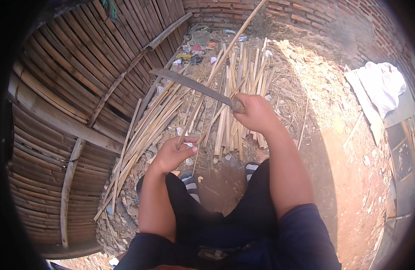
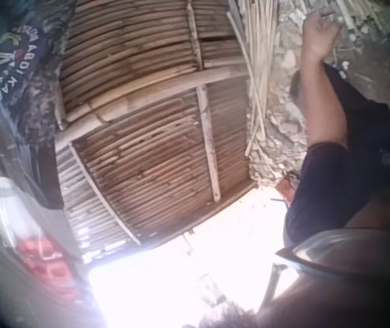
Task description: The person uses a large knife to shave and smooth several thin strips of bamboo while sitting on the ground in an outdoor workshop area.
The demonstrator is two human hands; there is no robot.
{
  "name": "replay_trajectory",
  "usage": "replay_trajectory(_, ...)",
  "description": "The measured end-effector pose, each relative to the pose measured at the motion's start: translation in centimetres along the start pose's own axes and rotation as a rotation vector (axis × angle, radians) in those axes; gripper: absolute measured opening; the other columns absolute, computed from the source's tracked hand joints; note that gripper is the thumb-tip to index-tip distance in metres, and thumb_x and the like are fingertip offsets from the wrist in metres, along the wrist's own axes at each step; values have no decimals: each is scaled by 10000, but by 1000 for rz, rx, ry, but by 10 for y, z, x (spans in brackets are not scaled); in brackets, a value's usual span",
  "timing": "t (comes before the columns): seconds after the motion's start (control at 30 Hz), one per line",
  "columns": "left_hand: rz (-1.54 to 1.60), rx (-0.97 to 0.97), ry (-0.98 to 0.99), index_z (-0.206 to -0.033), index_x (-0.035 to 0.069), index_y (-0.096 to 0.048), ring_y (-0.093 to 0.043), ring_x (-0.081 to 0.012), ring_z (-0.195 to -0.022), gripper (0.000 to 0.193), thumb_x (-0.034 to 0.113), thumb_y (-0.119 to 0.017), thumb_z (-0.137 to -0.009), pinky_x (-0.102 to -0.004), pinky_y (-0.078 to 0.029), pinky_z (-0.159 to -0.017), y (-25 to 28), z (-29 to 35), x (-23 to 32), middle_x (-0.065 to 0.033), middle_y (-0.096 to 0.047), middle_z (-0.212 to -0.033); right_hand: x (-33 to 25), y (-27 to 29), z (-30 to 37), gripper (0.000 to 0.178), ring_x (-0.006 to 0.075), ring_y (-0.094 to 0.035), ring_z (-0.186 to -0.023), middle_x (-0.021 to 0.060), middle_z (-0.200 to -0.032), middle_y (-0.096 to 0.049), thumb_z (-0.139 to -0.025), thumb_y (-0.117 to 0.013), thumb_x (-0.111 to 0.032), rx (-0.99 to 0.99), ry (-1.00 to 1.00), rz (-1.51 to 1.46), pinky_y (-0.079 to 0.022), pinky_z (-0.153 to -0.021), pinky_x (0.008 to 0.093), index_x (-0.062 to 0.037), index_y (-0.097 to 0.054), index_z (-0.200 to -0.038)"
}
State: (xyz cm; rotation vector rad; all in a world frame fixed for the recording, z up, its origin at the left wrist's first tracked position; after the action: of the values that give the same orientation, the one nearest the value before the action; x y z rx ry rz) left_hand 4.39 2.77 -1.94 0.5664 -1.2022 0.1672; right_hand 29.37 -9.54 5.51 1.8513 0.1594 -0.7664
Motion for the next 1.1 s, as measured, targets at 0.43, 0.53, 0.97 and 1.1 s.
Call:
replay_trajectory(0.43, 137, -109, 2, -1338, -16, -668, -370, -14, -553, 472, 217, -808, -952, -224, -294, -527, -29, -13, 5, 132, -426, -657, -7, -17, 16, 199, 368, -684, -734, 184, -761, -677, -844, -789, -188, -153, 146, 62, -524, -682, 472, -50, -682, -938)
replay_trajectory(0.53, 162, -127, 44, -1340, -18, -668, -375, -16, -556, 468, 216, -804, -958, -227, -298, -529, -27, -11, 4, 133, -420, -643, 31, 10, 0, 290, 360, -702, -768, 196, -813, -700, -854, -807, -218, -21, -57, -42, -544, -726, 463, -39, -698, -1055)
replay_trajectory(0.97, 345, -57, -95, -1398, -21, -634, -545, -89, -679, 611, 375, -799, -963, -285, -428, -605, -14, -20, -3, -5, -629, -813, -115, 34, 97, 199, 188, -651, -659, 63, -808, -632, -1052, -643, -165, -612, 670, -1998, -640, -786, 540, -43, -505, -1129)
replay_trajectory(1.1, 291, -48, -134, -1387, -23, -639, -587, -120, -724, 639, 426, -798, -960, -308, -472, -649, -6, -13, -1, -41, -661, -847, -179, 55, 135, 251, 292, -705, -844, 191, -1009, -689, -1049, -640, -286, -1020, 935, -2049, -594, -749, 497, -44, -586, -1088)
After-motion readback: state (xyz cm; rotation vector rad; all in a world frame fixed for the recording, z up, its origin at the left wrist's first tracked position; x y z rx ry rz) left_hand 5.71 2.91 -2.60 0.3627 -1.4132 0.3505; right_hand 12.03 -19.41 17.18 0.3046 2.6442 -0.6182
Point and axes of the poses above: each hand's wrist, its own z-axis away from the middle knuckle, its own y-axis out of the back of the hand, x = y × z, the point moved 7 cm from there along -z, towards the middle knuckle
